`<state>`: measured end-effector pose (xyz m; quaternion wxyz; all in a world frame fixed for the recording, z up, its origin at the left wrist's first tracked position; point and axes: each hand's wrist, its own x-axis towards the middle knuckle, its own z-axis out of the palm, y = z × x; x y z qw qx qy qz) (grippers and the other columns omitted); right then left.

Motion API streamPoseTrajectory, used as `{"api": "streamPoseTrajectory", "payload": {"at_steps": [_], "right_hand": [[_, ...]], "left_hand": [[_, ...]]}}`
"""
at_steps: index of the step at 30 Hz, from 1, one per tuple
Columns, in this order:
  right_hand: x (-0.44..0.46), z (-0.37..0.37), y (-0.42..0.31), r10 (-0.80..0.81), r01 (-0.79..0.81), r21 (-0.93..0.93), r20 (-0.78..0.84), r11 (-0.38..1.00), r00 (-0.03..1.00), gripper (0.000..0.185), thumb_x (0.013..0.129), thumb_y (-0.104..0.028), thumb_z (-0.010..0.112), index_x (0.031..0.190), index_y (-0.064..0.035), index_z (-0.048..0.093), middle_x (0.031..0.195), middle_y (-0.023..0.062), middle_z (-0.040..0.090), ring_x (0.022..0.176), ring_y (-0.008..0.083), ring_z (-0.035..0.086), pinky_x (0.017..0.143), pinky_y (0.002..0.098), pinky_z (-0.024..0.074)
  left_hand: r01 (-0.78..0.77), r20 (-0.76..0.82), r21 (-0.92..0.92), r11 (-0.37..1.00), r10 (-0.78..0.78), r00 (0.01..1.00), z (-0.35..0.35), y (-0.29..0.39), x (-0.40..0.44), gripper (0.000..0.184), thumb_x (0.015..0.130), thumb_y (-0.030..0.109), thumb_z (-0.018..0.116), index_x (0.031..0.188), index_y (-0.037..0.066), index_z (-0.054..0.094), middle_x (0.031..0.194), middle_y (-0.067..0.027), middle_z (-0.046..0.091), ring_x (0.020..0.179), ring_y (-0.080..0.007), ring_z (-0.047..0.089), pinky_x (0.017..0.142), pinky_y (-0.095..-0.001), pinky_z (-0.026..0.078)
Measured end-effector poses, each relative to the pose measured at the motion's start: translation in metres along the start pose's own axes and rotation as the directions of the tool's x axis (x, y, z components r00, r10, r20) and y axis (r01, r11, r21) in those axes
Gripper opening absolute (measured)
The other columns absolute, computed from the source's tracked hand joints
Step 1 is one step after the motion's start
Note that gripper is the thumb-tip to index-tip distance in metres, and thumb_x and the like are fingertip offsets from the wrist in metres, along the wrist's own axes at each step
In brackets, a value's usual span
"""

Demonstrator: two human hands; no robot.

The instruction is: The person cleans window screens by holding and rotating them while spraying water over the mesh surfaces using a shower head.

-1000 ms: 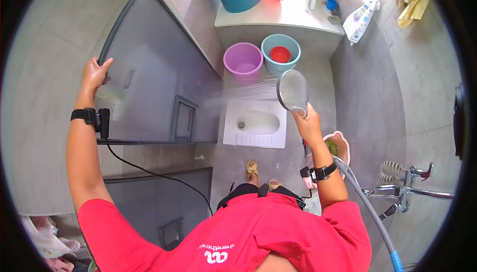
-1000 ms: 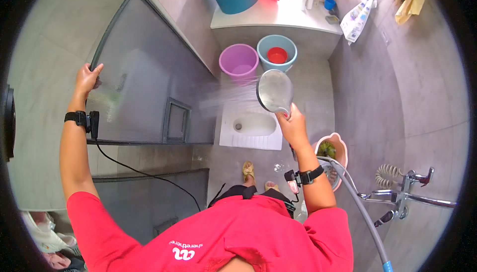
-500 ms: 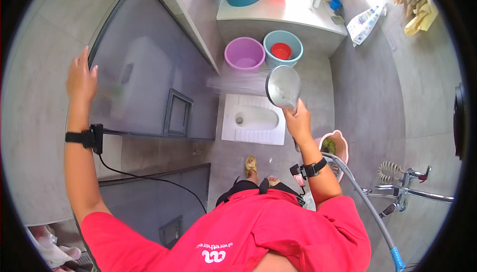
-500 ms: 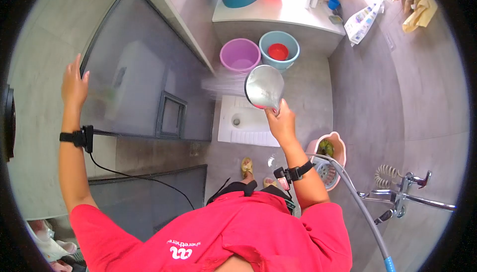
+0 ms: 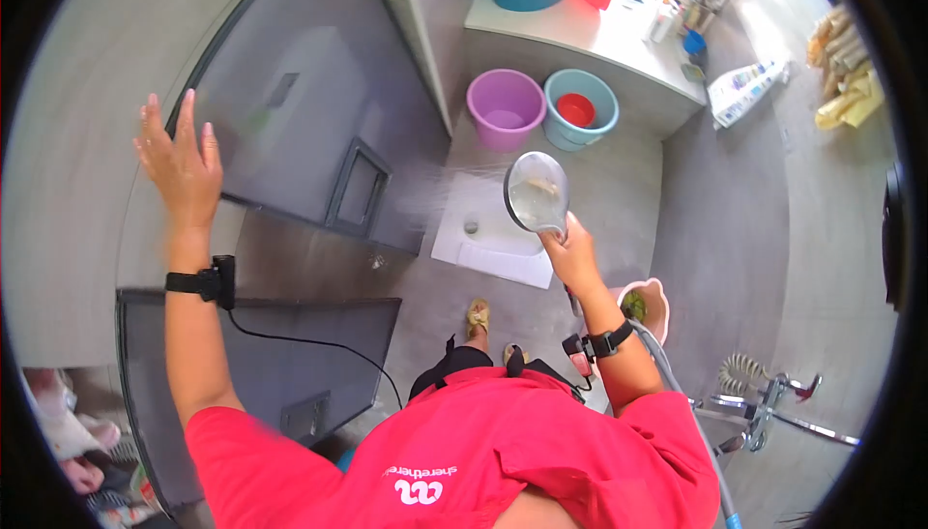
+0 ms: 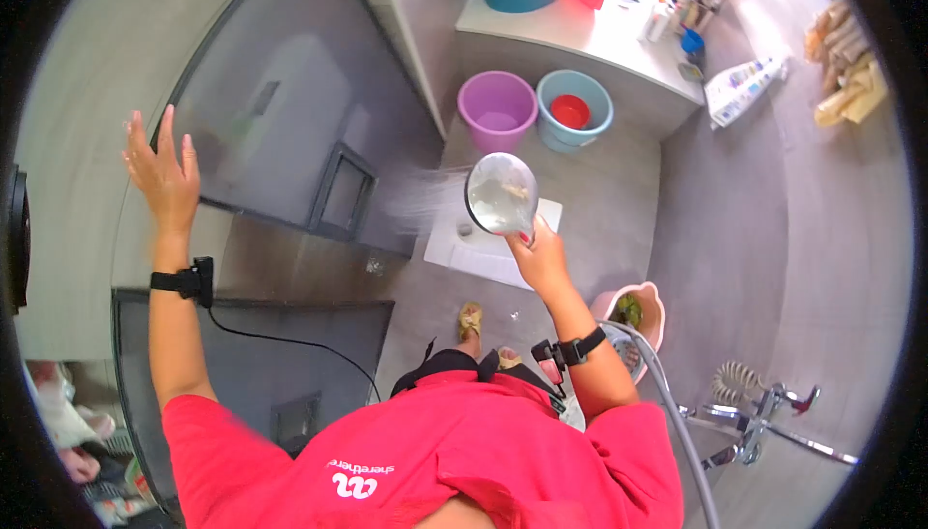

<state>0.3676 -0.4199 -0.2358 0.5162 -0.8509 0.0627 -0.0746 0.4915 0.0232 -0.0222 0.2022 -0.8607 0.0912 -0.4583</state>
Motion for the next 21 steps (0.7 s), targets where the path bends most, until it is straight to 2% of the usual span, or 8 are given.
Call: {"api": "streamPoseTrajectory", "payload": {"at_steps": [1, 2, 4, 8, 12, 14, 17, 21], "right_hand": [[-0.004, 0.004, 0.002, -0.071, 0.071, 0.029, 0.002, 0.997, 0.997, 0.029, 0.083, -0.019, 0.067, 0.106, -0.0031, 0.061, 0.086, 0.0178, 0.067, 0.074, 0.0304, 0.064, 0.069, 0.0364, 0.0492], [-0.008, 0.006, 0.0, -0.091, 0.09, 0.042, 0.027, 0.995, 0.995, 0.029, 0.083, -0.019, 0.067, 0.106, -0.0031, 0.061, 0.086, 0.0178, 0.067, 0.074, 0.0304, 0.064, 0.069, 0.0364, 0.0492], [-0.019, 0.005, -0.012, -0.01, 0.004, 0.043, 0.134, 0.999, 0.991, 0.027, 0.083, -0.018, 0.066, 0.106, -0.0048, 0.061, 0.091, 0.0174, 0.067, 0.079, 0.0319, 0.065, 0.071, 0.0369, 0.0493], [-0.035, -0.001, -0.049, -0.047, 0.037, 0.042, 0.283, 0.998, 0.958, 0.027, 0.081, -0.016, 0.067, 0.105, -0.0035, 0.061, 0.093, 0.0188, 0.066, 0.081, 0.0338, 0.065, 0.072, 0.0375, 0.0492], [-0.051, -0.004, -0.095, -0.222, 0.208, 0.079, 0.341, 0.975, 0.913, 0.028, 0.08, -0.014, 0.068, 0.103, -0.0018, 0.059, 0.089, 0.0196, 0.065, 0.081, 0.0353, 0.064, 0.071, 0.038, 0.0488], [-0.063, -0.004, -0.12, -0.288, 0.282, 0.069, 0.355, 0.957, 0.889, 0.028, 0.079, -0.013, 0.068, 0.103, -0.0013, 0.059, 0.088, 0.0194, 0.065, 0.079, 0.0352, 0.063, 0.071, 0.0377, 0.0486], [-0.08, -0.007, -0.163, -0.439, 0.393, 0.201, 0.313, 0.897, 0.842, 0.03, 0.08, -0.015, 0.069, 0.104, -0.0006, 0.058, 0.086, 0.0173, 0.065, 0.077, 0.0315, 0.064, 0.07, 0.0355, 0.0484], [-0.109, -0.001, -0.216, -0.453, 0.346, 0.342, 0.315, 0.874, 0.834, 0.038, 0.082, -0.023, 0.073, 0.108, 0.0003, 0.058, 0.088, 0.012, 0.064, 0.078, 0.0187, 0.06, 0.073, 0.0306, 0.0474]], "left_hand": [[0.022, -0.064, -0.087, 0.996, -0.027, 0.998, -0.006, 0.0, -0.013, 0.048, 0.093, 0.023, 0.055, 0.14, 0.022, 0.044, 0.149, -0.0153, 0.029, 0.136, -0.0367, 0.031, 0.106, -0.0597, 0.027], [0.034, -0.057, -0.055, 0.998, -0.037, 0.998, -0.013, 0.0, -0.029, 0.048, 0.093, 0.023, 0.055, 0.14, 0.022, 0.044, 0.149, -0.0153, 0.029, 0.136, -0.0367, 0.031, 0.106, -0.0597, 0.027], [0.104, 0.02, -0.114, 0.988, -0.102, 0.995, -0.031, -0.003, -0.07, 0.048, 0.094, 0.024, 0.053, 0.141, 0.017, 0.042, 0.15, -0.0177, 0.026, 0.138, -0.0386, 0.025, 0.11, -0.055, 0.024], [0.268, 0.147, -0.051, 0.962, -0.258, 0.955, -0.076, -0.021, -0.163, 0.05, 0.095, 0.026, 0.052, 0.142, 0.014, 0.04, 0.151, -0.0177, 0.025, 0.139, -0.0385, 0.024, 0.11, -0.0536, 0.023], [0.472, 0.244, 0.136, 0.871, -0.491, 0.836, -0.127, -0.066, -0.246, 0.052, 0.095, 0.027, 0.05, 0.143, 0.011, 0.036, 0.15, -0.019, 0.026, 0.139, -0.0388, 0.023, 0.11, -0.0519, 0.023], [0.588, 0.287, 0.23, 0.775, -0.631, 0.72, -0.151, -0.098, -0.281, 0.053, 0.095, 0.027, 0.05, 0.143, 0.01, 0.036, 0.15, -0.0196, 0.027, 0.138, -0.0389, 0.024, 0.11, -0.0505, 0.024], [0.627, 0.26, 0.32, 0.71, -0.702, 0.663, -0.198, -0.124, -0.292, 0.055, 0.094, 0.028, 0.052, 0.143, 0.009, 0.035, 0.149, -0.0201, 0.027, 0.138, -0.0382, 0.025, 0.111, -0.0482, 0.024], [0.629, 0.233, 0.376, 0.681, -0.726, 0.647, -0.243, -0.169, -0.304, 0.056, 0.093, 0.029, 0.052, 0.143, 0.008, 0.035, 0.149, -0.0206, 0.029, 0.138, -0.0378, 0.026, 0.112, -0.0469, 0.024]]}}
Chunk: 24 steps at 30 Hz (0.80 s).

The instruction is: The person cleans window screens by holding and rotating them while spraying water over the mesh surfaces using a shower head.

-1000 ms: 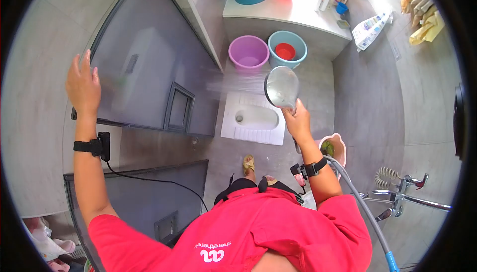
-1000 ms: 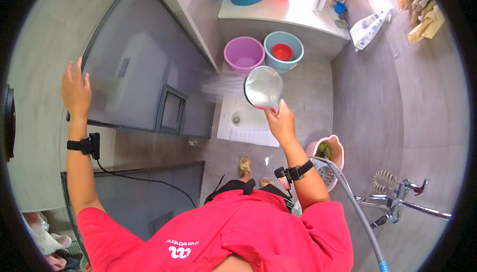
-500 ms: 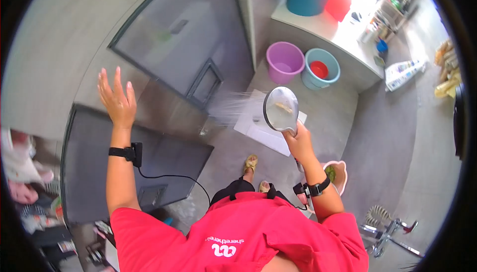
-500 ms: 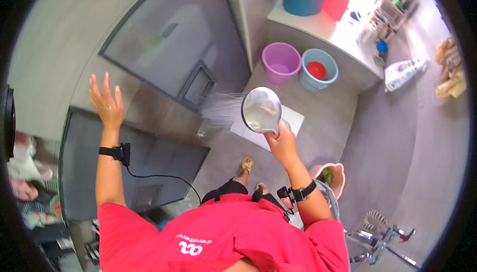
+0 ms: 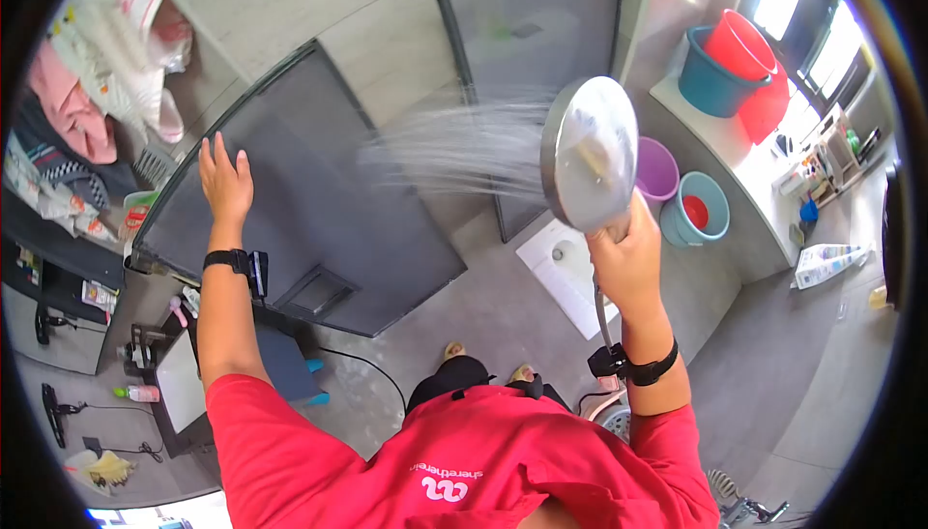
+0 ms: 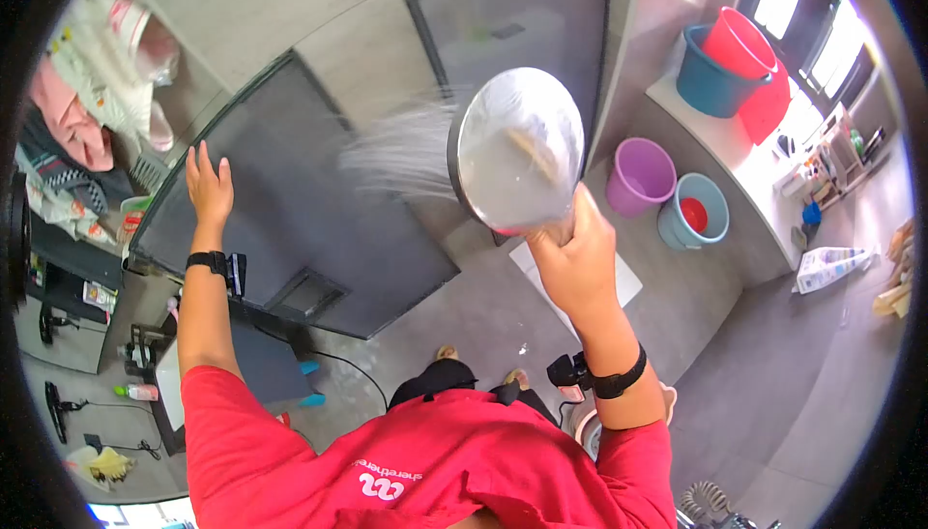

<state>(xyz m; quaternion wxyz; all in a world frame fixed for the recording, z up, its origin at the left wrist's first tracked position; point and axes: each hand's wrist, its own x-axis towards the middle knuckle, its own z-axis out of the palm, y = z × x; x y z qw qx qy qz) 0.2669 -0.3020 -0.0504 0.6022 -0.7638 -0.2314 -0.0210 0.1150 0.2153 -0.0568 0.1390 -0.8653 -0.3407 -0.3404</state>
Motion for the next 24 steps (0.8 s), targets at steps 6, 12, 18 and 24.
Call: {"api": "streamPoseTrajectory", "payload": {"at_steps": [6, 12, 18, 24], "right_hand": [[-0.006, 0.05, -0.051, -0.1, 0.12, 0.204, -0.106, 0.972, 0.989, 0.047, 0.082, -0.029, 0.076, 0.11, 0.0031, 0.057, 0.093, 0.0065, 0.063, 0.084, 0.0105, 0.053, 0.076, 0.0272, 0.046], [-0.039, 0.102, -0.079, -0.031, 0.024, -0.063, -0.116, 0.998, 0.993, 0.045, 0.081, -0.026, 0.075, 0.109, 0.0037, 0.058, 0.09, 0.0087, 0.063, 0.08, 0.0154, 0.057, 0.074, 0.0286, 0.0467], [-0.091, 0.115, -0.087, -0.039, 0.011, -0.168, -0.168, 0.986, 0.985, 0.039, 0.077, -0.012, 0.069, 0.11, 0.0032, 0.058, 0.093, 0.0129, 0.063, 0.081, 0.0182, 0.059, 0.075, 0.0296, 0.0474], [-0.14, 0.061, -0.114, -0.138, 0.083, -0.216, -0.253, 0.973, 0.958, 0.04, 0.077, -0.012, 0.07, 0.112, 0.0032, 0.057, 0.098, 0.0115, 0.065, 0.085, 0.0171, 0.06, 0.078, 0.0289, 0.0472]], "left_hand": [[-0.086, -0.136, 0.036, 0.996, 0.09, 0.987, -0.01, -0.06, 0.037, 0.05, 0.093, 0.032, 0.051, 0.137, 0.008, 0.043, 0.135, -0.0188, 0.047, 0.128, -0.0344, 0.041, 0.105, -0.048, 0.032], [-0.087, 0.14, -0.027, 0.996, 0.09, 0.986, -0.026, -0.098, 0.055, 0.05, 0.09, 0.048, 0.052, 0.11, 0.003, 0.059, 0.096, -0.0204, 0.065, 0.093, -0.0381, 0.061, 0.081, -0.0478, 0.045], [-0.211, 0.518, -0.335, 0.918, 0.367, 0.773, -0.084, -0.075, 0.054, 0.053, 0.082, 0.052, 0.065, 0.078, 0.0, 0.054, 0.07, -0.0226, 0.059, 0.067, -0.0413, 0.057, 0.059, -0.0456, 0.042], [-0.297, 0.389, -0.324, 0.898, 0.413, 0.823, -0.158, -0.03, -0.029, 0.05, 0.08, 0.045, 0.07, 0.078, -0.001, 0.053, 0.07, -0.0251, 0.059, 0.07, -0.0446, 0.057, 0.06, -0.0475, 0.043]]}}
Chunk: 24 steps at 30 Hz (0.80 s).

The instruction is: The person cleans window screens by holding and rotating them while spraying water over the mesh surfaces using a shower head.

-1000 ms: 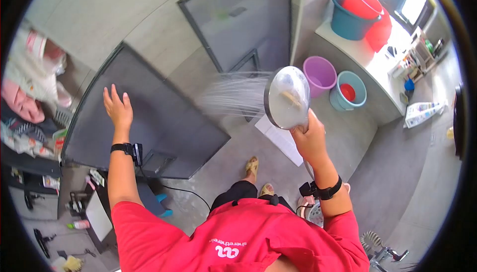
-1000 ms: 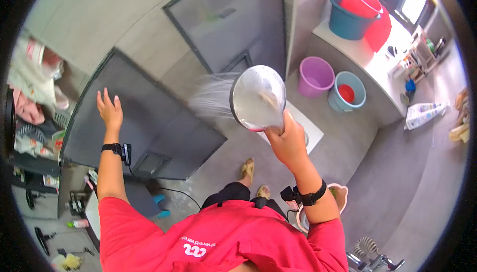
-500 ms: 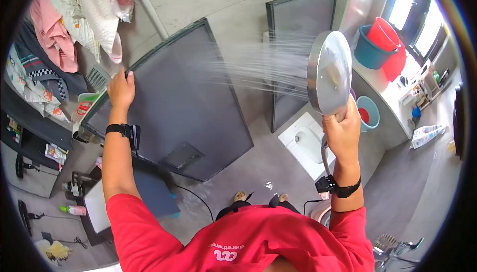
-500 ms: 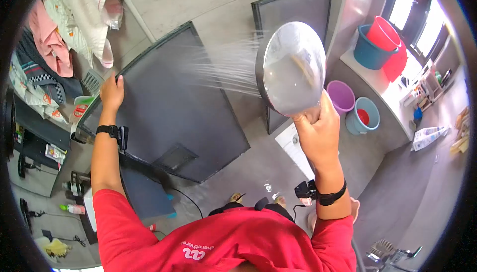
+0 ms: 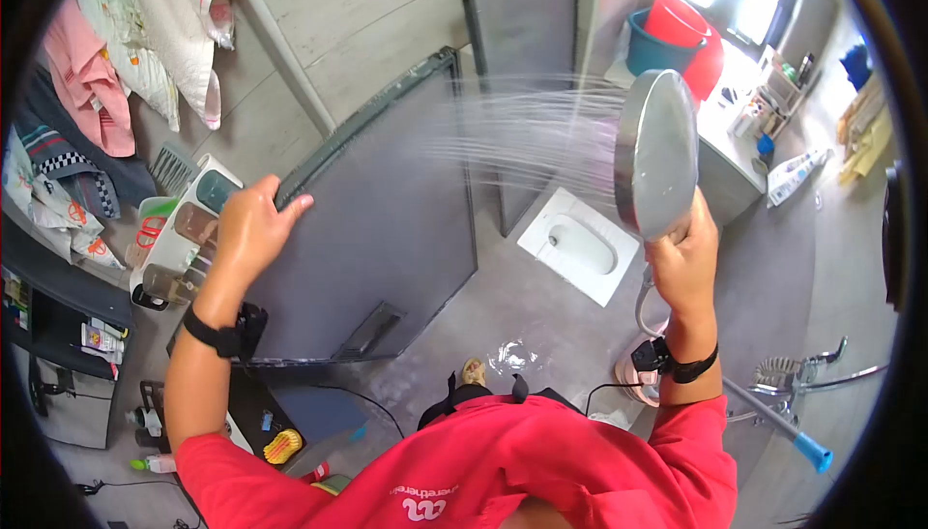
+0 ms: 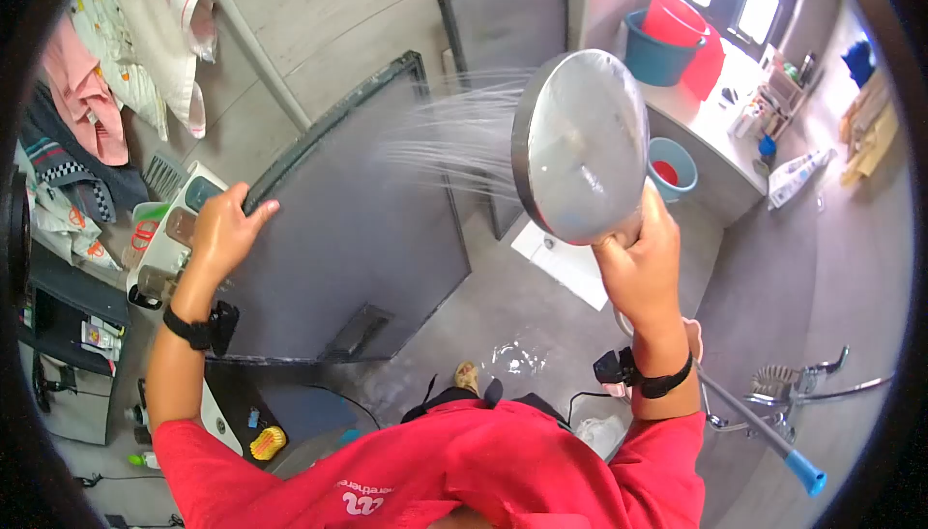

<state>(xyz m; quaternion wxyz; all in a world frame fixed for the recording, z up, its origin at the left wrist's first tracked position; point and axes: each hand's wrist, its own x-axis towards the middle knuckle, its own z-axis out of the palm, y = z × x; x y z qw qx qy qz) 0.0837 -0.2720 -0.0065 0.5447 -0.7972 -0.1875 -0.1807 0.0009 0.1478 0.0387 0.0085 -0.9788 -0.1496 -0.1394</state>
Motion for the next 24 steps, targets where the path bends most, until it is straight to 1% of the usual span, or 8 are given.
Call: {"api": "streamPoseTrajectory", "payload": {"at_steps": [3, 7, 11, 13, 16, 19, 22, 24], "right_hand": [[-0.017, -0.049, -0.005, 0.032, -0.03, 0.054, -0.046, 0.998, 0.998, 0.042, 0.079, -0.015, 0.073, 0.113, 0.0026, 0.057, 0.099, 0.0084, 0.065, 0.087, 0.0148, 0.059, 0.079, 0.028, 0.0469], [-0.045, -0.122, -0.001, 0.021, -0.019, 0.015, -0.121, 1.0, 0.992, 0.047, 0.08, -0.021, 0.074, 0.117, 0.0021, 0.056, 0.099, 0.0082, 0.065, 0.088, 0.0133, 0.058, 0.08, 0.028, 0.047], [-0.077, -0.187, -0.001, 0.065, -0.062, 0.023, -0.2, 0.998, 0.978, 0.046, 0.084, -0.021, 0.071, 0.12, 0.0025, 0.054, 0.106, 0.0071, 0.063, 0.096, 0.0129, 0.056, 0.085, 0.027, 0.045], [-0.089, -0.2, -0.001, 0.063, -0.053, 0.052, -0.219, 0.997, 0.974, 0.045, 0.085, -0.02, 0.07, 0.12, 0.0027, 0.054, 0.107, 0.0062, 0.063, 0.097, 0.0126, 0.055, 0.087, 0.0267, 0.0443], [-0.103, -0.213, -0.004, 0.095, -0.071, 0.107, -0.239, 0.992, 0.966, 0.043, 0.085, -0.017, 0.069, 0.121, 0.0027, 0.053, 0.108, 0.0054, 0.062, 0.098, 0.0118, 0.055, 0.087, 0.0263, 0.044], [-0.111, -0.215, -0.015, 0.115, -0.093, 0.095, -0.258, 0.991, 0.959, 0.04, 0.085, -0.011, 0.065, 0.121, 0.0027, 0.054, 0.107, 0.0053, 0.063, 0.097, 0.0111, 0.054, 0.086, 0.0257, 0.044], [-0.115, -0.212, -0.024, 0.099, -0.09, 0.045, -0.286, 0.995, 0.953, 0.037, 0.085, -0.008, 0.063, 0.119, 0.0025, 0.054, 0.103, 0.0058, 0.063, 0.094, 0.011, 0.054, 0.083, 0.0259, 0.0449], [-0.116, -0.209, -0.033, 0.081, -0.078, 0.02, -0.302, 0.997, 0.95, 0.036, 0.085, -0.008, 0.063, 0.118, 0.0024, 0.055, 0.1, 0.0065, 0.064, 0.092, 0.0113, 0.055, 0.082, 0.0263, 0.0455]], "left_hand": [[-0.058, -0.048, -0.046, 0.997, 0.055, 0.997, -0.001, 0.041, -0.035, 0.048, 0.078, 0.042, 0.072, 0.077, -0.002, 0.053, 0.071, -0.0261, 0.06, 0.072, -0.0454, 0.058, 0.061, -0.0476, 0.045], [-0.13, -0.017, -0.063, 0.99, 0.129, 0.992, -0.011, 0.108, -0.062, 0.045, 0.077, 0.039, 0.074, 0.079, -0.002, 0.055, 0.069, -0.0248, 0.06, 0.069, -0.0448, 0.057, 0.06, -0.0476, 0.044], [-0.238, -0.085, -0.09, 0.967, 0.231, 0.969, -0.014, 0.165, -0.066, 0.045, 0.077, 0.039, 0.074, 0.082, -0.002, 0.056, 0.067, -0.0228, 0.059, 0.068, -0.043, 0.058, 0.059, -0.0473, 0.044], [-0.302, -0.135, -0.088, 0.949, 0.289, 0.948, -0.009, 0.184, -0.06, 0.045, 0.077, 0.039, 0.074, 0.082, -0.002, 0.056, 0.067, -0.0223, 0.059, 0.068, -0.0424, 0.058, 0.059, -0.0472, 0.044], [-0.293, -0.083, -0.148, 0.945, 0.284, 0.955, -0.005, 0.219, -0.054, 0.045, 0.078, 0.04, 0.073, 0.084, -0.001, 0.057, 0.068, -0.0223, 0.06, 0.069, -0.0414, 0.059, 0.06, -0.0474, 0.045], [-0.409, -0.145, -0.171, 0.896, 0.388, 0.91, -0.001, 0.254, -0.043, 0.044, 0.08, 0.041, 0.071, 0.084, 0.0, 0.056, 0.07, -0.0212, 0.061, 0.072, -0.0411, 0.061, 0.061, -0.0475, 0.046], [-0.482, -0.061, -0.172, 0.859, 0.479, 0.876, 0.005, 0.285, -0.032, 0.043, 0.083, 0.042, 0.067, 0.088, 0.001, 0.054, 0.075, -0.0199, 0.063, 0.075, -0.0407, 0.062, 0.064, -0.0478, 0.047], [-0.597, -0.107, -0.209, 0.775, 0.589, 0.801, 0.011, 0.298, -0.033, 0.043, 0.085, 0.042, 0.065, 0.1, 0.003, 0.056, 0.076, -0.0176, 0.062, 0.074, -0.039, 0.061, 0.063, -0.0472, 0.046]]}}
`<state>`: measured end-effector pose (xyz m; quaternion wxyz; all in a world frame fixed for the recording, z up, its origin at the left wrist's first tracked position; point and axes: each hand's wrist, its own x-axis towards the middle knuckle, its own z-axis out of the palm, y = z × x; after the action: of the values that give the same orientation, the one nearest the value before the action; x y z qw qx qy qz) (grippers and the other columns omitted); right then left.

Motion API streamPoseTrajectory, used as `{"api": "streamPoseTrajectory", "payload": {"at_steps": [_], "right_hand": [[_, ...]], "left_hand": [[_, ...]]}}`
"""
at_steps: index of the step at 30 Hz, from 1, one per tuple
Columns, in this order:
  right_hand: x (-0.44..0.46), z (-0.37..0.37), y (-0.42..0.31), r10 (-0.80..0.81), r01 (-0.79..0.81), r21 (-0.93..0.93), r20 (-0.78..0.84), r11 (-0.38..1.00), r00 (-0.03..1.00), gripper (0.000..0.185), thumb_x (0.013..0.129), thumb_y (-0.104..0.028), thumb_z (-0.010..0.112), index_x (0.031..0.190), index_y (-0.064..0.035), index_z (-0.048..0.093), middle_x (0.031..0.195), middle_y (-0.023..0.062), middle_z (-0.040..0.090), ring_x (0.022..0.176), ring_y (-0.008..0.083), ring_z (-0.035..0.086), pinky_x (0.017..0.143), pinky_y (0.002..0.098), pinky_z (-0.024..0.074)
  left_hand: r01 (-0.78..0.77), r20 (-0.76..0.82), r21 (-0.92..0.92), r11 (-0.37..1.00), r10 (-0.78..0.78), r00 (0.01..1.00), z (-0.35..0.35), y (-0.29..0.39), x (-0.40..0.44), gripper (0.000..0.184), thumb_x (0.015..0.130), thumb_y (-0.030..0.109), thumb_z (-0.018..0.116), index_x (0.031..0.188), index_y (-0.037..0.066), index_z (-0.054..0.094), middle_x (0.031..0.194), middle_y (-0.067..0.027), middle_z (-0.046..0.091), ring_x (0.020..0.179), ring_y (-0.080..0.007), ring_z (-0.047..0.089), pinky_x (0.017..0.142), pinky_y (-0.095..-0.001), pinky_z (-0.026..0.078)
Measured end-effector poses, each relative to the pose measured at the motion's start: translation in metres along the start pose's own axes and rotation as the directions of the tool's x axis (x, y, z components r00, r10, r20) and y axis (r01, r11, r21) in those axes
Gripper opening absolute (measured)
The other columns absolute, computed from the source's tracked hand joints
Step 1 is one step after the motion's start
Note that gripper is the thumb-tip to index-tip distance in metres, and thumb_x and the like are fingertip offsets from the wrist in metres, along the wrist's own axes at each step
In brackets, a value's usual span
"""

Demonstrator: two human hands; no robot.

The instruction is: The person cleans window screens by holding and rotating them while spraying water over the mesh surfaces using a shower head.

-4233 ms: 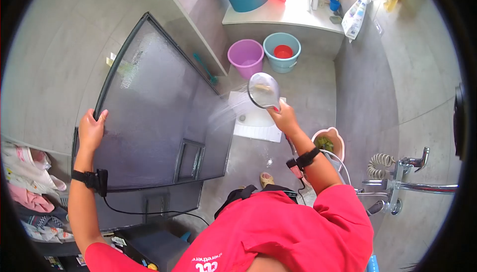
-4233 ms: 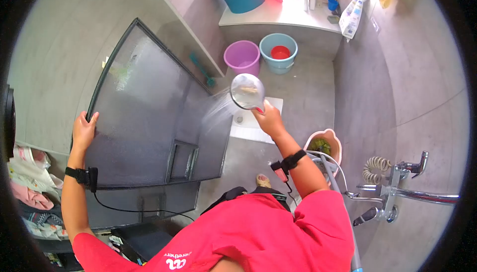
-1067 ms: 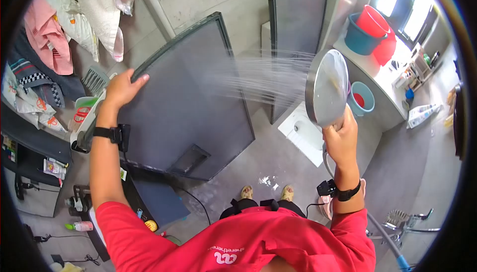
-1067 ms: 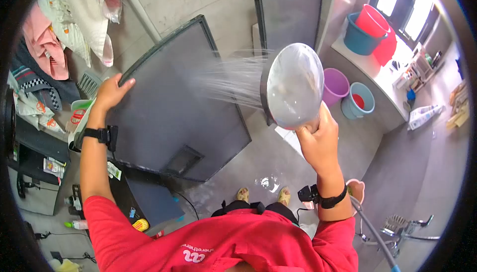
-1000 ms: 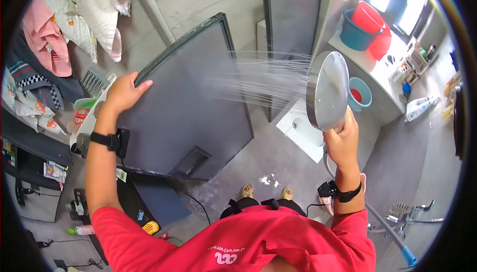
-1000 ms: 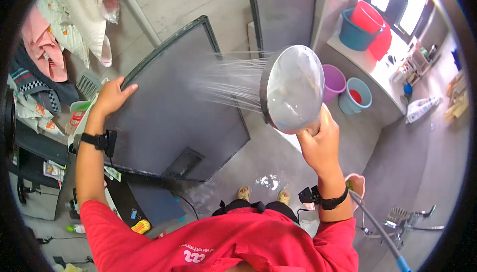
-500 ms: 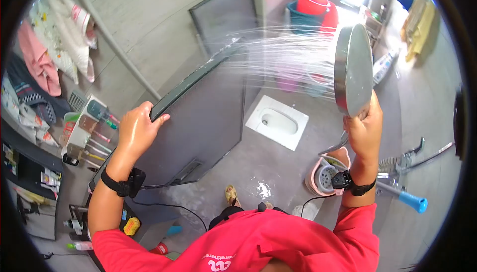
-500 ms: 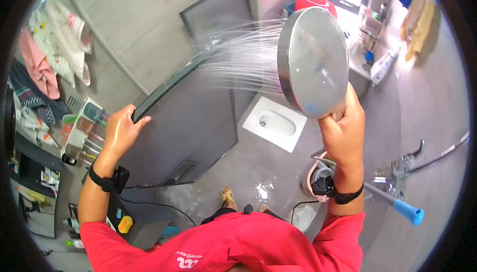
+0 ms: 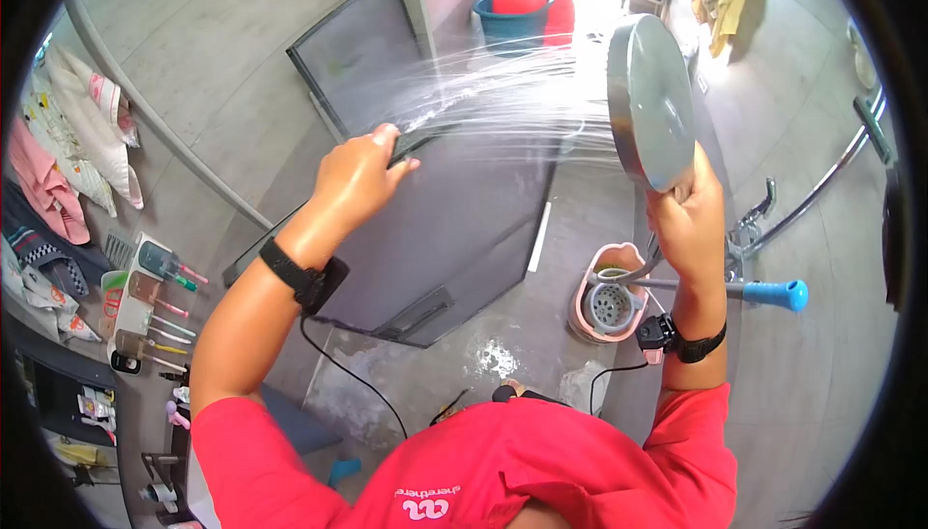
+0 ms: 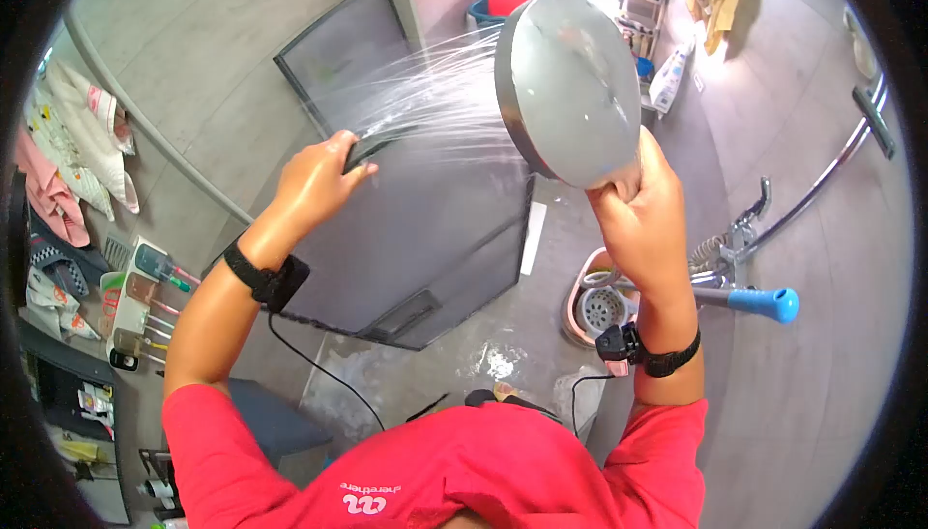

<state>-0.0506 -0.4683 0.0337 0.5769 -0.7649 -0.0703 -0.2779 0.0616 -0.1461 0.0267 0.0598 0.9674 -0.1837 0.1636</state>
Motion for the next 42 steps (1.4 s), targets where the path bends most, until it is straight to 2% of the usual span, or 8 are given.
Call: {"api": "streamPoseTrajectory", "payload": {"at_steps": [4, 17, 19, 20, 21, 24, 37, 42], "right_hand": [[-0.007, 0.007, -0.017, 0.012, -0.012, -0.129, 0.001, 0.992, 1.0, 0.034, 0.083, -0.007, 0.065, 0.115, 0.0016, 0.055, 0.095, 0.0101, 0.065, 0.086, 0.0132, 0.057, 0.078, 0.0286, 0.047], [-0.044, 0.11, -0.043, -0.18, 0.21, -0.087, 0.269, 0.974, 0.946, 0.027, 0.079, -0.009, 0.068, 0.102, -0.0004, 0.055, 0.084, 0.018, 0.063, 0.074, 0.0327, 0.062, 0.07, 0.0353, 0.0487], [-0.046, 0.127, -0.049, -0.194, 0.225, -0.081, 0.285, 0.971, 0.939, 0.027, 0.079, -0.01, 0.068, 0.101, -0.0004, 0.055, 0.084, 0.0189, 0.063, 0.073, 0.0345, 0.062, 0.069, 0.0353, 0.0488], [-0.047, 0.135, -0.055, -0.196, 0.225, -0.069, 0.295, 0.972, 0.935, 0.027, 0.079, -0.01, 0.068, 0.1, -0.0005, 0.054, 0.084, 0.0201, 0.062, 0.074, 0.038, 0.061, 0.068, 0.0361, 0.049], [-0.049, 0.143, -0.056, -0.198, 0.226, -0.059, 0.303, 0.972, 0.932, 0.027, 0.079, -0.01, 0.068, 0.1, -0.0005, 0.054, 0.084, 0.0201, 0.062, 0.074, 0.038, 0.061, 0.068, 0.0361, 0.049], [-0.051, 0.165, -0.056, -0.222, 0.246, -0.036, 0.319, 0.969, 0.921, 0.028, 0.079, -0.012, 0.07, 0.098, -0.0009, 0.052, 0.086, 0.022, 0.062, 0.08, 0.0439, 0.06, 0.066, 0.0412, 0.0492], [-0.107, 0.201, 0.044, -0.074, 0.197, -0.257, 0.421, 0.946, 0.904, 0.035, 0.075, -0.015, 0.072, 0.093, -0.0021, 0.045, 0.076, 0.0249, 0.06, 0.078, 0.0458, 0.059, 0.062, 0.0499, 0.0461], [-0.118, 0.193, 0.051, -0.038, 0.158, -0.249, 0.424, 0.956, 0.905, 0.033, 0.075, -0.013, 0.07, 0.093, -0.0018, 0.046, 0.076, 0.0249, 0.06, 0.076, 0.0463, 0.059, 0.062, 0.0507, 0.046]], "left_hand": [[-0.017, 0.115, 0.026, 1.0, 0.014, 0.993, -0.006, -0.001, -0.013, 0.04, 0.087, 0.042, 0.062, 0.098, 0.005, 0.053, 0.079, -0.0168, 0.062, 0.078, -0.0389, 0.061, 0.064, -0.0479, 0.046], [0.154, -0.151, 0.12, 0.981, -0.135, 0.979, -0.029, -0.101, -0.112, 0.043, 0.082, 0.041, 0.068, 0.097, 0.003, 0.059, 0.088, -0.0156, 0.063, 0.08, -0.0375, 0.06, 0.069, -0.0442, 0.047], [0.083, -0.238, -0.24, 0.967, -0.142, 0.961, -0.023, -0.119, -0.118, 0.041, 0.081, 0.033, 0.071, 0.103, 0.001, 0.059, 0.09, -0.0157, 0.062, 0.079, -0.0344, 0.059, 0.071, -0.04, 0.047], [0.103, -0.186, -0.29, 0.951, -0.161, 0.969, -0.023, -0.126, -0.119, 0.035, 0.082, 0.024, 0.071, 0.106, 0.001, 0.059, 0.09, -0.0106, 0.062, 0.08, -0.0228, 0.058, 0.073, -0.0332, 0.046], [0.114, -0.185, -0.284, 0.952, -0.172, 0.968, -0.022, -0.131, -0.121, 0.035, 0.082, 0.024, 0.071, 0.106, 0.001, 0.059, 0.09, -0.0106, 0.062, 0.08, -0.0228, 0.058, 0.073, -0.0332, 0.046], [0.155, -0.05, -0.734, 0.661, -0.281, 0.959, -0.008, -0.142, -0.125, 0.031, 0.085, 0.013, 0.066, 0.112, 0.004, 0.055, 0.095, -0.0045, 0.058, 0.088, -0.0113, 0.052, 0.078, -0.0294, 0.045], [0.324, 0.135, -0.867, 0.378, -0.447, 0.884, 0.019, -0.14, -0.127, 0.038, 0.091, 0.033, 0.064, 0.109, 0.001, 0.055, 0.099, -0.0069, 0.063, 0.096, -0.0154, 0.057, 0.091, -0.0311, 0.043], [0.399, 0.188, -0.8, 0.447, -0.444, 0.876, 0.037, -0.137, -0.136, 0.041, 0.09, 0.041, 0.063, 0.096, 0.001, 0.063, 0.091, -0.0065, 0.065, 0.09, -0.0159, 0.058, 0.085, -0.0318, 0.044]]}}
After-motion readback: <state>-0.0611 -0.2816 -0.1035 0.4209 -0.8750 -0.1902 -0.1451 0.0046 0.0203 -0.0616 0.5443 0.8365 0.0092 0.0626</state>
